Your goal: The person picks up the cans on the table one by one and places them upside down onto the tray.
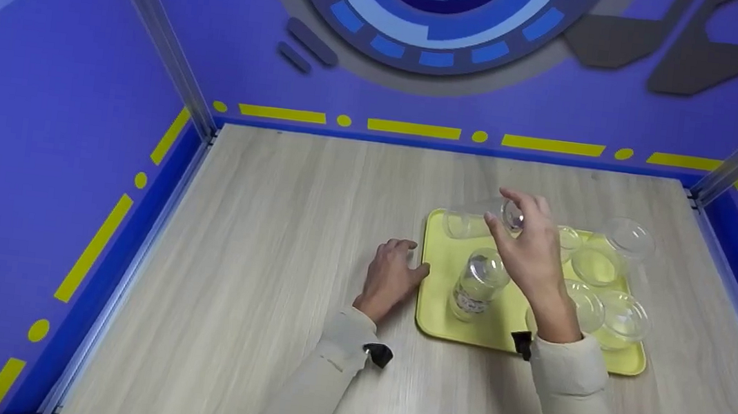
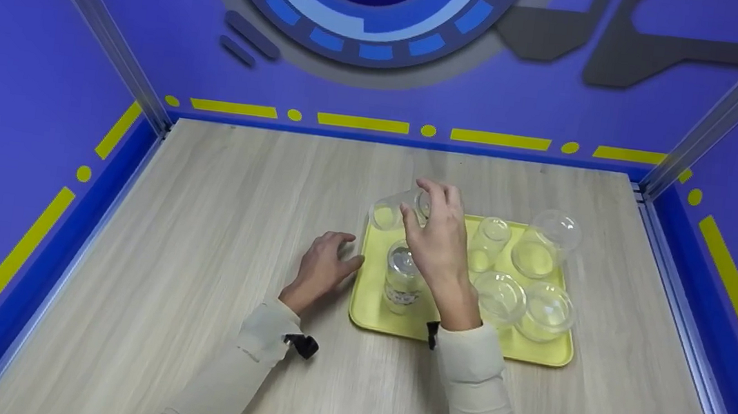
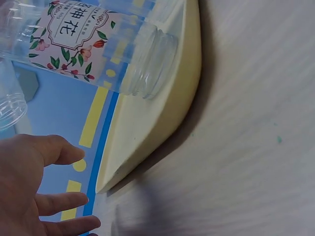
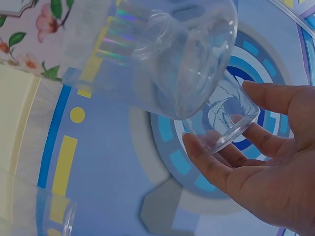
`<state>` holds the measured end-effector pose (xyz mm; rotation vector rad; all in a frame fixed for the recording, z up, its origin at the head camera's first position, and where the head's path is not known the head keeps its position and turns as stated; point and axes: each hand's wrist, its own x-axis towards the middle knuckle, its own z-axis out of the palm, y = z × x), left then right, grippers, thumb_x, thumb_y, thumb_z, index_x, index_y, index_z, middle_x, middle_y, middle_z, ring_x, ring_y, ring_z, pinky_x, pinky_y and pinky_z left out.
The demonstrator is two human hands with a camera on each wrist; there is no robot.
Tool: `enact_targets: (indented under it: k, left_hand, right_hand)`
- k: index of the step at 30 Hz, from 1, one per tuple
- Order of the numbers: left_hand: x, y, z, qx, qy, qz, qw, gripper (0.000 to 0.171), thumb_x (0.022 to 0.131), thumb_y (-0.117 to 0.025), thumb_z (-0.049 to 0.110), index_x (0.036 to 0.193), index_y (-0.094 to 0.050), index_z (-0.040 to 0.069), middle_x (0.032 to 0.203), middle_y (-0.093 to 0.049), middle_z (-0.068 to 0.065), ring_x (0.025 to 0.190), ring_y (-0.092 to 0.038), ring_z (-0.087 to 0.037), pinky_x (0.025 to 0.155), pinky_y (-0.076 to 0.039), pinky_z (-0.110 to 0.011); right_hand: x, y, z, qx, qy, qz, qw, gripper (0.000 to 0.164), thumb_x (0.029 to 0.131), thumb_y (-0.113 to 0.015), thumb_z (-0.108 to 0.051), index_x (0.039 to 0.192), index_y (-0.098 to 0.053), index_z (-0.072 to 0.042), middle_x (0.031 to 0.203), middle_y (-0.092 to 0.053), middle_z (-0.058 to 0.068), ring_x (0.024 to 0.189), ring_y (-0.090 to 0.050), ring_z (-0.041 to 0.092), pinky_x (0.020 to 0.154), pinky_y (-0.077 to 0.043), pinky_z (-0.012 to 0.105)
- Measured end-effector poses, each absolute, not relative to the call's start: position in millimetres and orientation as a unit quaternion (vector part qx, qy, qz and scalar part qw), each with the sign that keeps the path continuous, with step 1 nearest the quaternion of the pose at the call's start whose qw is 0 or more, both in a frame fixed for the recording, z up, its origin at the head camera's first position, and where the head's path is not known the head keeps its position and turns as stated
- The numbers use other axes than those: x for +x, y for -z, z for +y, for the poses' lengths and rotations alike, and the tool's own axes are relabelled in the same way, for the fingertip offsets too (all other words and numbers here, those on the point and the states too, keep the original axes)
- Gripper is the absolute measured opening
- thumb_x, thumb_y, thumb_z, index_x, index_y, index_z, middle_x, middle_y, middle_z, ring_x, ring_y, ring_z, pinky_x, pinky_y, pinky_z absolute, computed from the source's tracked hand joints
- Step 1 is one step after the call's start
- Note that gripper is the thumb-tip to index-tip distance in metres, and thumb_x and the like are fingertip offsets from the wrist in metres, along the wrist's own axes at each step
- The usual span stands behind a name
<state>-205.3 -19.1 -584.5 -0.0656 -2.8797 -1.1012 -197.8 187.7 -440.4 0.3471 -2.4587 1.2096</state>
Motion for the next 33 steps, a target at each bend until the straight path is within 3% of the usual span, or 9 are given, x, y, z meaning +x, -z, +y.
enact_targets:
  k: [8,19,33]
  left_hand:
    - [-203.0,591.1,-16.5,-0.047,0.315,-0.946,0.052,0.043,0.093,-0.076,0.030,0.125,-0.074,0.003,0.124,-0.071,-0.012,0.114,-0.064,-0.030,0.093,-0.054,-0.041]
    - [-200.1,599.2,-14.5,-0.081,0.256,-0.960,0.074,0.035,0.093,-0.077,0.031,0.117,-0.077,0.006,0.124,-0.070,-0.012,0.114,-0.064,-0.031,0.100,-0.050,-0.043]
    - [-199.8,604.7,-12.0,-0.087,0.209,-0.972,0.068,0.037,0.093,-0.077,0.034,0.120,-0.077,0.010,0.131,-0.067,-0.011,0.119,-0.061,-0.031,0.099,-0.048,-0.047]
  right_hand:
    - [-199.8,444.2,186.9,0.139,-0.421,-0.878,0.180,0.044,0.097,-0.075,0.000,0.138,-0.061,0.007,0.134,-0.058,0.029,0.124,-0.058,0.045,0.097,-0.053,0.059]
    - [-204.9,442.6,187.6,0.157,-0.393,-0.887,0.184,0.043,0.096,-0.075,0.001,0.136,-0.061,0.008,0.133,-0.058,0.029,0.124,-0.058,0.046,0.105,-0.046,0.058]
    - [-209.3,439.8,186.5,0.160,-0.361,-0.903,0.169,0.042,0.097,-0.074,0.001,0.135,-0.061,0.009,0.134,-0.057,0.030,0.122,-0.059,0.047,0.101,-0.048,0.060]
